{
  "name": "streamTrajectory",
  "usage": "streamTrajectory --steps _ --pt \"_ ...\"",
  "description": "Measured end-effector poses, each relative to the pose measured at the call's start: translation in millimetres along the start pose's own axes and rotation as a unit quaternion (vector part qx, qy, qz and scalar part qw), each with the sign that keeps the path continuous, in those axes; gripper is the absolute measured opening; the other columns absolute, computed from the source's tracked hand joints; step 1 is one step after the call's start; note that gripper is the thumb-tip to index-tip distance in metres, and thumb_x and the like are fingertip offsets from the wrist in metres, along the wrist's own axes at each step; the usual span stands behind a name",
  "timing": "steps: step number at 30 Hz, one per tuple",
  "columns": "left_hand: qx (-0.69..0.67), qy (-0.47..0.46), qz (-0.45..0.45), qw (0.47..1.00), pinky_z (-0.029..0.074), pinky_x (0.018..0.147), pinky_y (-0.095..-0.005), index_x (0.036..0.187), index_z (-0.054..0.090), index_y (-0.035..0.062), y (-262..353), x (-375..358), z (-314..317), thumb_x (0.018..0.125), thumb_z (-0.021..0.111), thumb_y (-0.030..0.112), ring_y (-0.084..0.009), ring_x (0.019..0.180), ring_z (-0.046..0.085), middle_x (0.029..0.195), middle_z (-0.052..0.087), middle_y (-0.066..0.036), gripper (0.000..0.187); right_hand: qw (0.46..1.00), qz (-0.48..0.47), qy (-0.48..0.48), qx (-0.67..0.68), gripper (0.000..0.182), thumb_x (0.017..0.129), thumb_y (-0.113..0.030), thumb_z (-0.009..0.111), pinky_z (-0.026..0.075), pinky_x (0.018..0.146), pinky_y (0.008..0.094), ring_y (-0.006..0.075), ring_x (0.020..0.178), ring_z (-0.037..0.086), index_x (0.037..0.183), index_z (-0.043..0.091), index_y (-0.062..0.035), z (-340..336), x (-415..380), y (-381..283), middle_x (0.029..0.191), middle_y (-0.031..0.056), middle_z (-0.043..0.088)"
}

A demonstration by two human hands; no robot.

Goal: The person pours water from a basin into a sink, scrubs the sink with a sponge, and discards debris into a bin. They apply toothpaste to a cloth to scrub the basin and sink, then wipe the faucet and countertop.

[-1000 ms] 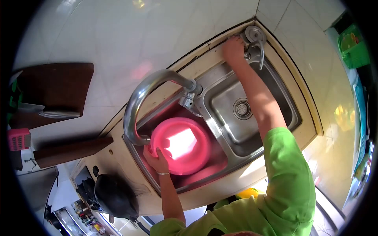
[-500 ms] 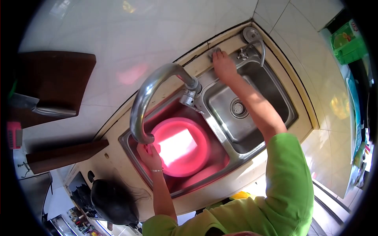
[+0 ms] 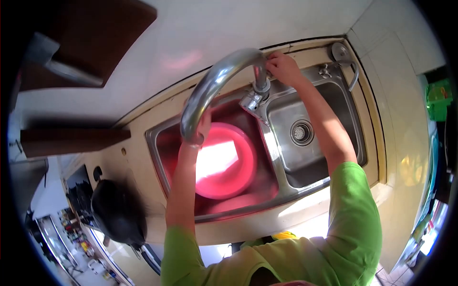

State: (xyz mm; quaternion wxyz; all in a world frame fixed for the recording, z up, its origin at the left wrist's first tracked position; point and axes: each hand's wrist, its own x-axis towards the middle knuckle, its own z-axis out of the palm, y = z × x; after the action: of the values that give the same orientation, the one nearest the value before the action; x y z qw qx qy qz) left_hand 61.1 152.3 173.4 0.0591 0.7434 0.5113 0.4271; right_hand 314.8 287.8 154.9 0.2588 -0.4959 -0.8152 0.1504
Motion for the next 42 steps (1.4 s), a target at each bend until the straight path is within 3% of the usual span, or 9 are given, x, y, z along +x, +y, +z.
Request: streamTrajectory --steps 8,11,15,17,18,19,22,24,42 --pt "-0.118 -0.178 0.097 0.972 0.041 0.075 -0.0342 0.085 0.056 0.0074 12 85 75 0.063 0.052 0.002 -0.0246 0.09 0.048 0.091 0.053 -0.006 0.023 0.899 0.079 -0.176 0.393 0.043 0.082 -0.042 0.037 0.041 0.073 0.029 0.0177 0.082 0.054 0.09 0.056 -0.0045 -4 15 -28 0.089 0.0083 0.058" --pt "-0.061 -0.177 0.158 0.969 0.041 0.075 -0.0331 0.08 0.059 0.0103 6 89 90 0.063 0.051 0.004 -0.0242 0.088 0.048 0.088 0.054 -0.006 0.02 0.799 0.221 -0.153 0.538 0.052 0.083 -0.051 0.031 0.04 0.079 0.0299 0.016 0.087 0.052 0.096 0.053 -0.0056 -14 5 -20 0.095 0.0068 0.055" --pt "-0.024 -0.193 0.126 0.973 0.04 0.08 -0.0318 0.084 0.06 0.0108 -8 82 101 0.064 0.051 0.004 -0.0235 0.091 0.048 0.09 0.054 -0.006 0.023 0.821 0.221 0.041 0.526 0.045 0.086 -0.041 0.031 0.038 0.086 0.0302 0.0191 0.096 0.05 0.096 0.051 -0.002 -24 -21 19 0.099 0.0111 0.055" --pt "-0.176 -0.276 -0.102 0.939 0.037 0.084 -0.0304 0.089 0.06 0.0098 -11 78 105 0.065 0.051 0.006 -0.0222 0.095 0.047 0.094 0.054 -0.006 0.026 0.827 0.222 0.058 0.513 0.045 0.087 -0.038 0.03 0.037 0.088 0.0314 0.0214 0.099 0.05 0.099 0.048 0.0017 -33 -39 25 0.103 0.0147 0.052" --pt "-0.438 -0.157 -0.002 0.885 0.035 0.086 -0.0296 0.092 0.059 0.0076 -75 55 162 0.067 0.051 0.009 -0.0217 0.096 0.047 0.097 0.054 -0.006 0.026 0.818 0.217 0.063 0.529 0.047 0.087 -0.039 0.031 0.037 0.087 0.0321 0.0229 0.099 0.05 0.1 0.047 0.0032 -33 -50 32 0.104 0.0159 0.052" --pt "-0.443 -0.08 0.023 0.893 0.035 0.087 -0.0294 0.091 0.059 0.007 -54 56 140 0.07 0.05 0.012 -0.0212 0.097 0.047 0.098 0.054 -0.006 0.023 0.822 0.219 0.062 0.522 0.048 0.087 -0.039 0.03 0.037 0.088 0.0328 0.0239 0.101 0.049 0.103 0.045 0.0043 -34 -58 29 0.106 0.0171 0.05" --pt "-0.323 -0.051 -0.04 0.944 0.042 0.077 -0.0289 0.092 0.058 0.0129 -96 47 139 0.074 0.051 0.023 -0.0158 0.089 0.052 0.093 0.057 -0.002 0.021 0.813 0.249 0.088 0.519 0.048 0.087 -0.037 0.03 0.038 0.088 0.0332 0.0253 0.101 0.048 0.103 0.044 0.0054 -39 -83 23 0.105 0.0183 0.05" --pt "0.083 -0.148 0.008 0.985 0.043 0.077 -0.0299 0.089 0.059 0.0155 -47 37 35 0.075 0.05 0.018 -0.0189 0.093 0.049 0.094 0.056 -0.001 0.017 0.798 0.278 0.114 0.522 0.046 0.087 -0.036 0.031 0.038 0.087 0.0329 0.0257 0.099 0.05 0.101 0.046 0.0053 -40 -98 18 0.103 0.0183 0.051" --pt "0.199 0.01 -0.145 0.969 0.042 0.078 -0.0298 0.093 0.059 0.0143 -138 -67 -110 0.074 0.053 0.016 -0.0192 0.093 0.049 0.098 0.055 0.0 0.02 0.802 0.314 0.18 0.475 0.048 0.086 -0.035 0.034 0.035 0.09 0.036 0.0281 0.103 0.046 0.106 0.042 0.0072 -38 -137 -46 0.107 0.022 0.048"
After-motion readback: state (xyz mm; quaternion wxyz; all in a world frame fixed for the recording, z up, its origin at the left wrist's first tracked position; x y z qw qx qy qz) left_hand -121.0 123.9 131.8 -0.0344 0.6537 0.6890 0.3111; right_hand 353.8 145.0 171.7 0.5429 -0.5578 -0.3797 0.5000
